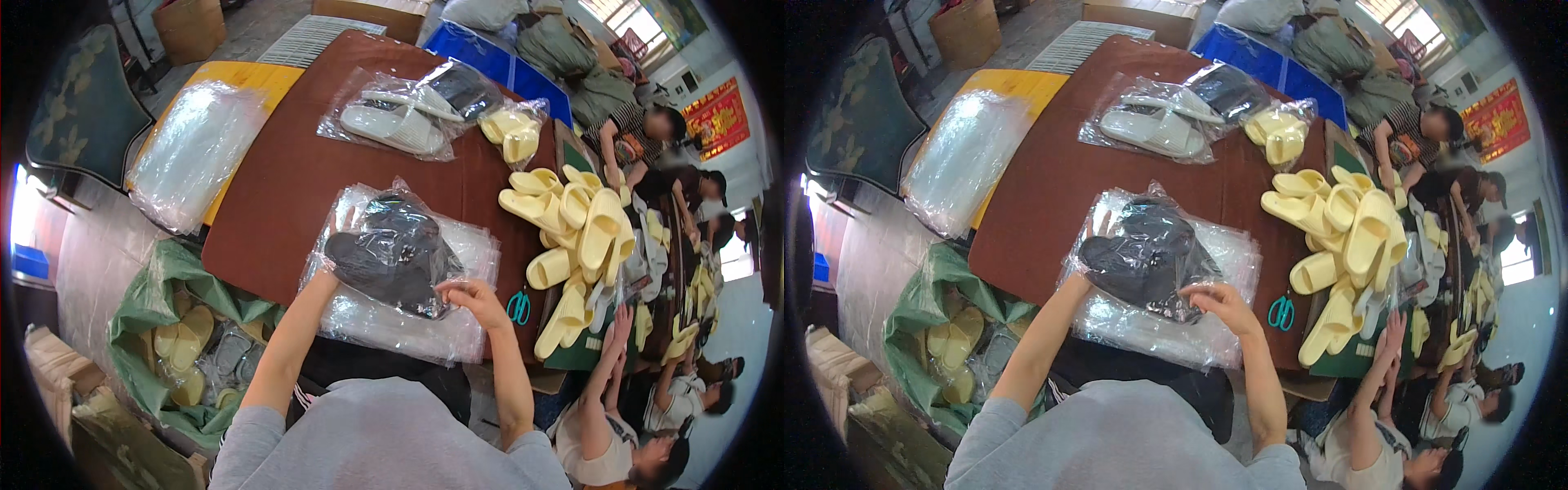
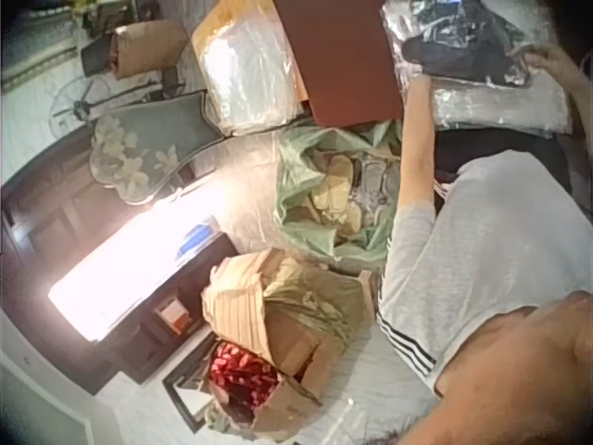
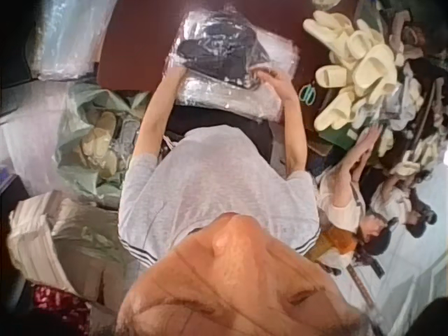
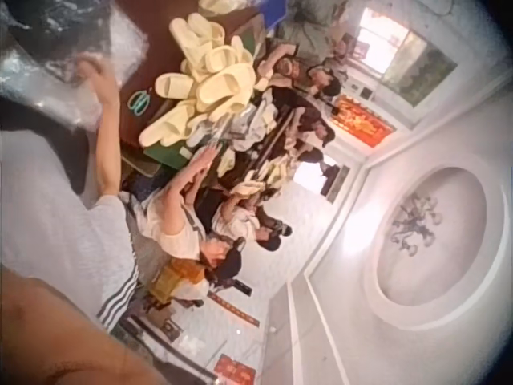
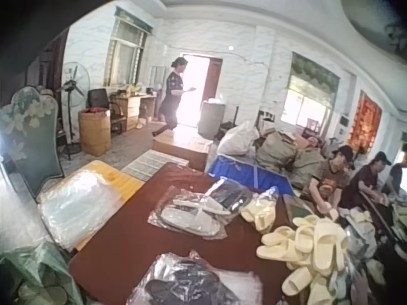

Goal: The person packages pairs of slippers into plastic bags by hand and places the packaged slippers on the table.

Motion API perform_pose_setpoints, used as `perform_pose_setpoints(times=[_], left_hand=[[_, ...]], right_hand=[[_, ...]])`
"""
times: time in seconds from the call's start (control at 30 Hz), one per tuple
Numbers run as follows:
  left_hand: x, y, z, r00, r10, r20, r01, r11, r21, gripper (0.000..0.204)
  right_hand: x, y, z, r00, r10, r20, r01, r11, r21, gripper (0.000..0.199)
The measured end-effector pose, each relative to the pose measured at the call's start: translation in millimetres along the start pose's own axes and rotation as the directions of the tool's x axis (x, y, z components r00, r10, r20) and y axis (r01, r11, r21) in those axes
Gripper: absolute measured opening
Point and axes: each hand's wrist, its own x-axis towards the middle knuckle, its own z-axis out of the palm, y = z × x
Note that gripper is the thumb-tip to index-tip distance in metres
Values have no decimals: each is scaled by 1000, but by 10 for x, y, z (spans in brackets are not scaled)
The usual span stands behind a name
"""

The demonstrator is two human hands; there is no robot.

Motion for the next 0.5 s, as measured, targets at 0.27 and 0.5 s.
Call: perform_pose_setpoints(times=[0.27,0.5], left_hand=[[-63,9,-422,995,20,-97,-19,1000,13,58],[-495,-329,-1215,869,-291,401,388,-105,-916,42]], right_hand=[[-408,979,-19,990,12,-140,108,570,815,67],[-253,993,-13,931,226,-286,-115,927,356,61]])
